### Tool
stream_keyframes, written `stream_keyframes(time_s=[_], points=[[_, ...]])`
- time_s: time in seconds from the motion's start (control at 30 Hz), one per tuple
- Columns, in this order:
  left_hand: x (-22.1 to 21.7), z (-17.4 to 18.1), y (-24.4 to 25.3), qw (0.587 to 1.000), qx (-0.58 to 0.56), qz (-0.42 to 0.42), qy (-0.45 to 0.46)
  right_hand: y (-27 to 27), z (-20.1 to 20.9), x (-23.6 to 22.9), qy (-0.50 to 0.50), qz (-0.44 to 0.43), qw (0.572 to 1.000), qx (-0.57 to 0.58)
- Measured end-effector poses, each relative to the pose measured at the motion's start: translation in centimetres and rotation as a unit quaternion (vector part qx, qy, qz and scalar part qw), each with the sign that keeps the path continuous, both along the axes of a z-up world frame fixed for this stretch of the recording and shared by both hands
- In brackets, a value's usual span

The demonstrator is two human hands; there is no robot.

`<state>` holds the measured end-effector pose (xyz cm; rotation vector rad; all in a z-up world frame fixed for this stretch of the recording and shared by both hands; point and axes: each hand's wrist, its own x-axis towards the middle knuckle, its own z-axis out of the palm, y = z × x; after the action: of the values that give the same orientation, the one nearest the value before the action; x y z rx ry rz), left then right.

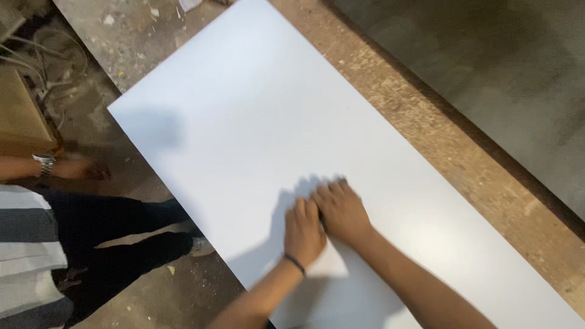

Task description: The person sands the surface and edges of a large white board with a sanding block by hand.

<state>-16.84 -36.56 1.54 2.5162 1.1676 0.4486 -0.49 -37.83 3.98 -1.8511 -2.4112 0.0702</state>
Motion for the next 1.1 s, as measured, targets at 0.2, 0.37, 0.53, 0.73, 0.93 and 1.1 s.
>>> stream_keyframes(time_s=[0.2, 0.37, 0.53, 0.73, 0.93, 1.1], points=[[0.4, 1.6, -12.3, 0.987, -0.151, 0.034, 0.041, -10.8, -0.5, 0.2, 0.006, 0.046, 0.994, -0.103], [1.0, -0.2, -6.6, 0.970, -0.202, 0.123, 0.063, -2.1, -1.5, 1.2, 0.004, 0.159, 0.987, 0.004], [1.4, 1.0, 8.3, 0.972, -0.140, 0.186, 0.017, 14.2, -1.1, 0.1, -0.012, 0.189, 0.981, 0.032], [0.3, -0.9, 27.9, 0.966, -0.039, 0.255, 0.012, 34.8, -1.0, -2.7, -0.019, 0.167, 0.986, -0.018], [-4.2, -2.0, 46.1, 0.971, 0.023, 0.236, -0.005, 50.6, -0.4, -6.4, -0.064, 0.159, 0.983, 0.073], [-7.9, -0.9, 56.0, 0.986, 0.001, 0.168, -0.019, 58.1, 1.4, -10.8, -0.031, 0.071, 0.995, 0.059]])
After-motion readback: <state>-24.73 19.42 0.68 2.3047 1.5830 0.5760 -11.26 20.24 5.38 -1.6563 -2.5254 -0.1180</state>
